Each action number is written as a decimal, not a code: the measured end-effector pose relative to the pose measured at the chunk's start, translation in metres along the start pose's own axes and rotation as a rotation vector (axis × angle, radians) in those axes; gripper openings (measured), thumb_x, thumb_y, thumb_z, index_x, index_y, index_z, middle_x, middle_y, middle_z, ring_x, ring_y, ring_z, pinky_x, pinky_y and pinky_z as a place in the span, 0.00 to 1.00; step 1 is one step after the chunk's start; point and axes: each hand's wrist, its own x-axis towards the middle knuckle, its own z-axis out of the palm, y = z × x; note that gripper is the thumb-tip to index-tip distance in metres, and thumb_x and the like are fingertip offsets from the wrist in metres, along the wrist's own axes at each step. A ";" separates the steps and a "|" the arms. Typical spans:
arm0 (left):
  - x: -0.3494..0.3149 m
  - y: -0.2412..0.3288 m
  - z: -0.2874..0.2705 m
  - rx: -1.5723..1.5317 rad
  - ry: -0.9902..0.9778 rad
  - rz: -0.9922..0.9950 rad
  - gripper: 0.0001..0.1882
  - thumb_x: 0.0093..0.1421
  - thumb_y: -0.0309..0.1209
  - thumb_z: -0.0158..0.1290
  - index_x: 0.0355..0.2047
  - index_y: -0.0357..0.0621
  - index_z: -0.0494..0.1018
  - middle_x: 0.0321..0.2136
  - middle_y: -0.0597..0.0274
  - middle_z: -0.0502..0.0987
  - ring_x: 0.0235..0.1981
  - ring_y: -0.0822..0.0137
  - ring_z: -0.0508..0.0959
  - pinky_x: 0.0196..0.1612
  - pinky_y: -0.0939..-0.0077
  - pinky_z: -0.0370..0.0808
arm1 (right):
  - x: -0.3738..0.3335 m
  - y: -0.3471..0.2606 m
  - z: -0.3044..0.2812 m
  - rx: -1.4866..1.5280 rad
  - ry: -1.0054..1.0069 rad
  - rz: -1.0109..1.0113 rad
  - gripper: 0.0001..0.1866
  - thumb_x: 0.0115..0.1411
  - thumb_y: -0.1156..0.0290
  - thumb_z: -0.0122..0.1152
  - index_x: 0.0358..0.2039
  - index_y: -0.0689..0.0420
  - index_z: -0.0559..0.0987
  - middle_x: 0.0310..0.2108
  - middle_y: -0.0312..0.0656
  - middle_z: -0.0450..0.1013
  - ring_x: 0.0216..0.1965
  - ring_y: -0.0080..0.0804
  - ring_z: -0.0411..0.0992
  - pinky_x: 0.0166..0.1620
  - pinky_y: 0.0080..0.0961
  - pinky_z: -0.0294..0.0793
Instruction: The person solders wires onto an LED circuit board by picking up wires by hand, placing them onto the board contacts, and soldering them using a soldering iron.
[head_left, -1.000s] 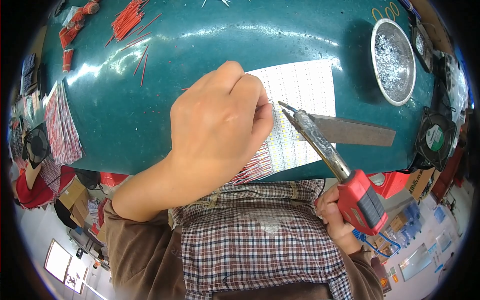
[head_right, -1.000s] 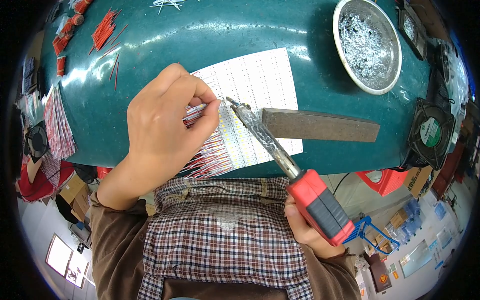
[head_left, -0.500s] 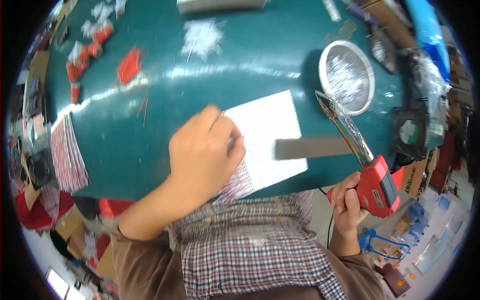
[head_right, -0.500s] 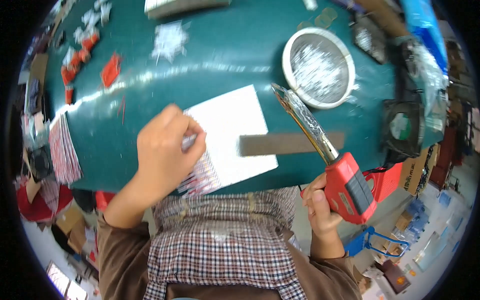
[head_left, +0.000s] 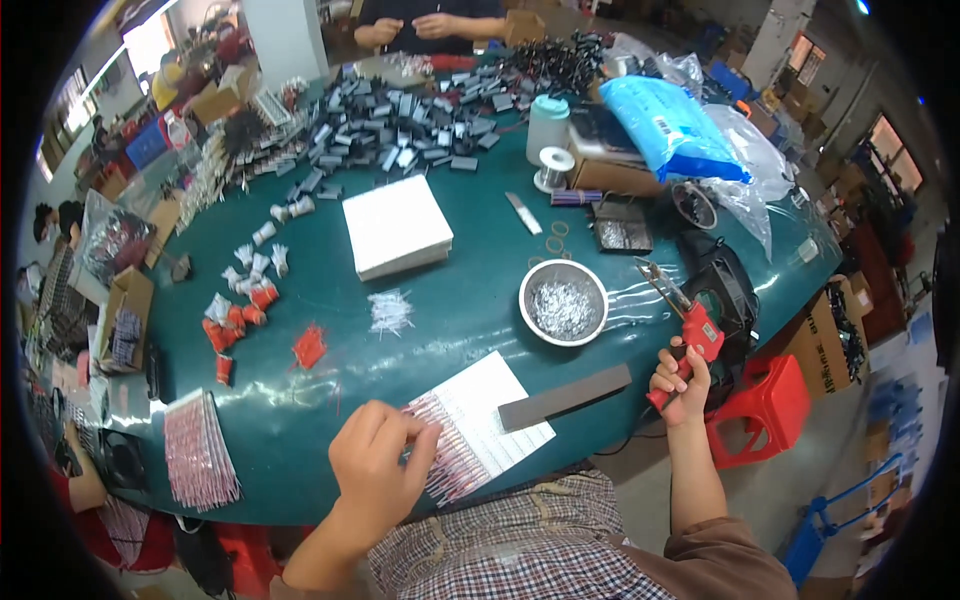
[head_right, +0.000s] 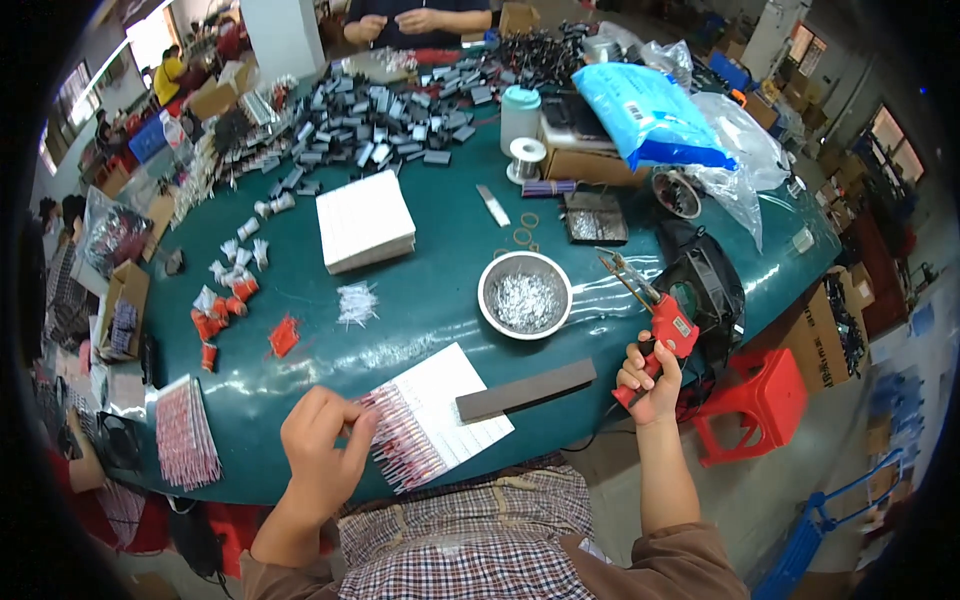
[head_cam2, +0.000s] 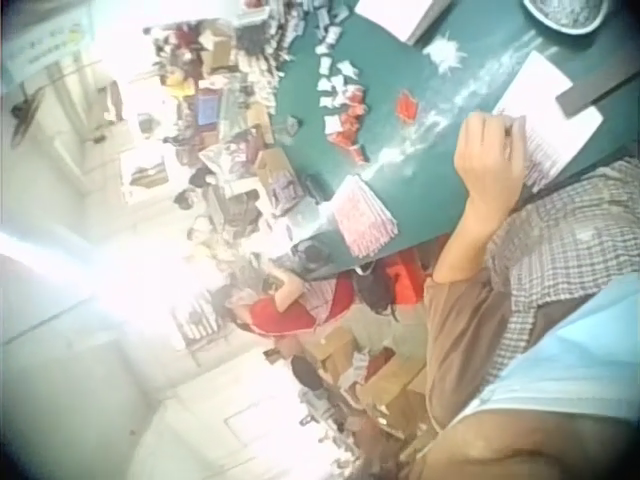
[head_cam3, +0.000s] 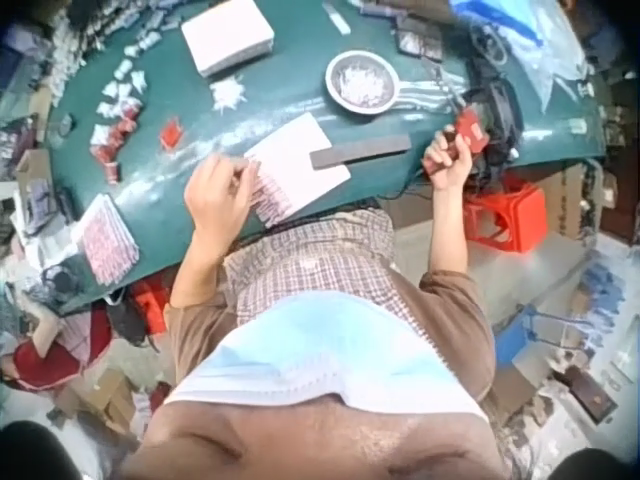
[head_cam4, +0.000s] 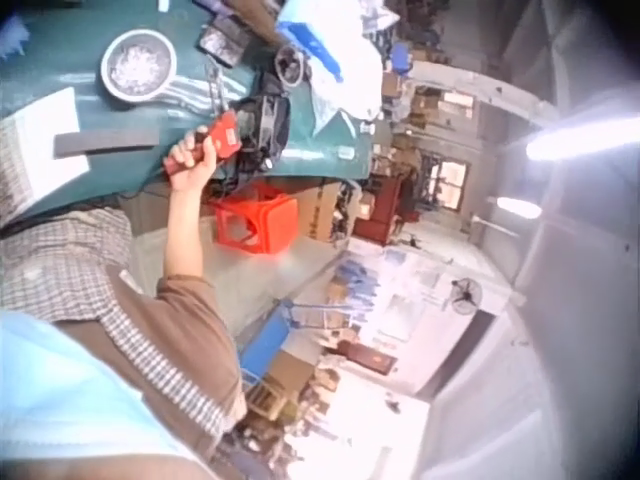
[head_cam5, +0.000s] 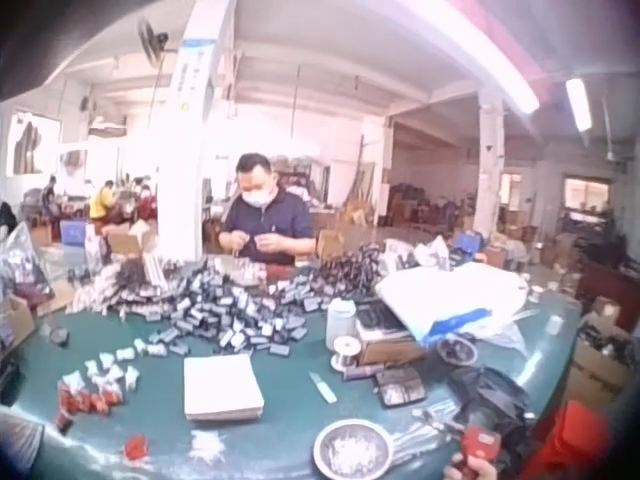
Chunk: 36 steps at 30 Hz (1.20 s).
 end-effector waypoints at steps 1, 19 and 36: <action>0.000 0.005 -0.010 0.005 0.012 0.027 0.08 0.52 0.26 0.67 0.24 0.44 0.77 0.22 0.63 0.72 0.23 0.61 0.74 0.25 0.69 0.68 | 0.001 0.001 -0.005 0.058 0.002 -0.002 0.12 0.70 0.62 0.55 0.49 0.54 0.74 0.28 0.37 0.68 0.15 0.15 0.60 0.25 0.18 0.66; 0.009 0.041 -0.044 -0.325 1.164 0.333 0.20 0.67 0.35 0.54 0.59 0.58 0.69 0.55 0.61 0.69 0.55 0.61 0.71 0.67 0.54 0.60 | 0.013 0.002 -0.013 0.117 -0.063 -0.070 0.13 0.68 0.63 0.59 0.49 0.55 0.77 0.33 0.41 0.71 0.21 0.18 0.66 0.33 0.21 0.71; 0.030 0.057 -0.099 -1.243 -0.159 0.568 0.13 0.71 0.30 0.52 0.54 0.45 0.76 0.50 0.40 0.82 0.54 0.42 0.81 0.59 0.54 0.65 | 0.013 -0.012 -0.011 0.085 -0.085 -0.045 0.14 0.70 0.62 0.57 0.51 0.55 0.77 0.37 0.42 0.69 0.28 0.21 0.68 0.38 0.23 0.73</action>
